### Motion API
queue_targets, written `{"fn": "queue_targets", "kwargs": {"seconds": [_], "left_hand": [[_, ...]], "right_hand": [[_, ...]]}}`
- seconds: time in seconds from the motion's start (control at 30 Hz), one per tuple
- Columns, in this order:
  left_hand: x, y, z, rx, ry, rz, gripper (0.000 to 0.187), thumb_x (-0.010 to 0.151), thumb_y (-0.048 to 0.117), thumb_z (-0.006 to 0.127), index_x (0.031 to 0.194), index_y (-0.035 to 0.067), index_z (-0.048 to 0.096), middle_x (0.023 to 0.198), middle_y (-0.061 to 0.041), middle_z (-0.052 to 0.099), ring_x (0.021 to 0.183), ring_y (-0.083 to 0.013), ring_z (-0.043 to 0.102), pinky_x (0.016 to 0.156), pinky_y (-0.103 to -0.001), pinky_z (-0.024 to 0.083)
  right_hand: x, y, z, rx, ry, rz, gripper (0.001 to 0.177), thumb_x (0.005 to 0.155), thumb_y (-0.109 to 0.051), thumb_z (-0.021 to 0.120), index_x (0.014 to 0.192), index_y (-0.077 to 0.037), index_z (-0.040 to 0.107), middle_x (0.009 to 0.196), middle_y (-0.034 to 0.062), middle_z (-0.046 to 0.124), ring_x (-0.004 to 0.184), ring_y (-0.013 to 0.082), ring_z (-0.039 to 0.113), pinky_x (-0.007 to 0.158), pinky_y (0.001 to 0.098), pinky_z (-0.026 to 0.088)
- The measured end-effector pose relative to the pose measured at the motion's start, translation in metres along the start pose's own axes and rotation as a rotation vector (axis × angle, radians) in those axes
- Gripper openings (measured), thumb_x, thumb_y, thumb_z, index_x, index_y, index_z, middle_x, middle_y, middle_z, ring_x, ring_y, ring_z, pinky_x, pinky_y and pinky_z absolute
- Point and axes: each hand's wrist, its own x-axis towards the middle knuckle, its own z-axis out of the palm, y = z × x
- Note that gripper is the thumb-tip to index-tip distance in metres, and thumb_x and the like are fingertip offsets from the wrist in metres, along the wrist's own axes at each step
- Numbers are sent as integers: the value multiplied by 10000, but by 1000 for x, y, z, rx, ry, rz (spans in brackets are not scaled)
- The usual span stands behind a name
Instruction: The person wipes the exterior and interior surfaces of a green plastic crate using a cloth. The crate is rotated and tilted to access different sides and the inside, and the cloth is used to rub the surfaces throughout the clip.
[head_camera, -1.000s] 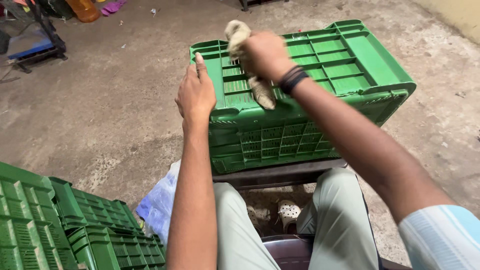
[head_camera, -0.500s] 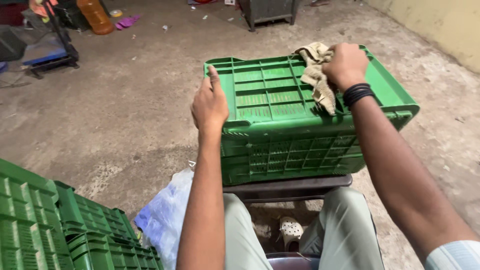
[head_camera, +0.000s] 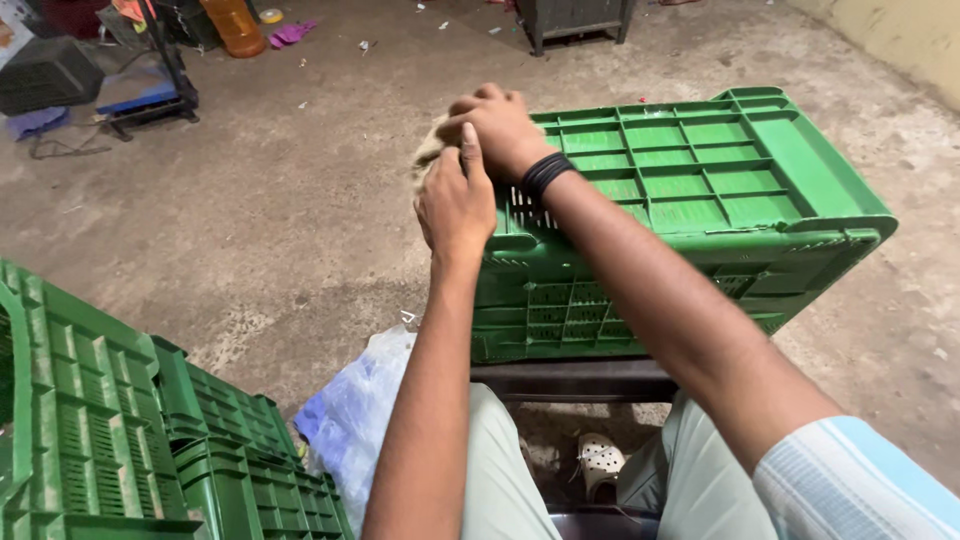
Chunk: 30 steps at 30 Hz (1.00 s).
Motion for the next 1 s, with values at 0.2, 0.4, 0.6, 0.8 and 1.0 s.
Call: {"fn": "queue_targets", "kwargs": {"seconds": [0.2,0.4,0.6,0.8,1.0], "left_hand": [[2,-5,5,45,35,11,748,996,641,330,1061,25,750,1080,-249,732,1041,-435,679,934,-527,506],[4,-6,7,54,36,2,730,1003,627,356,1015,18,759,1036,-263,731,1016,-441,680,917,-534,507],[3,-6,5,28,17,-30,714,1007,617,352,1024,27,754,995,-262,733,991,-443,684,893,-537,513],[3,-7,5,39,35,14,715,1015,617,354,995,20,747,984,-248,733,969,-437,688,871,-534,516],[3,-6,5,37,15,-4,706,1013,620,348,1004,45,758,985,-244,737,990,-433,684,894,-536,510]], "right_hand": [[-18,73,-23,-341,-256,245,376,702,-232,793,1064,-336,786,1050,-49,734,1136,264,572,966,634,373],[-96,177,-63,-355,-216,292,285,885,-166,705,1084,-335,820,1056,-48,793,1105,251,635,996,528,429],[-179,239,-137,-435,-350,550,335,915,-156,668,1164,-307,834,1064,68,797,917,296,736,824,469,601],[-214,263,-168,-216,-274,817,401,918,-202,665,1300,-266,768,961,154,800,767,324,781,824,437,625],[-203,260,-145,-457,-190,591,432,760,-195,737,1179,-245,830,1014,131,793,869,322,737,838,420,602]]}}
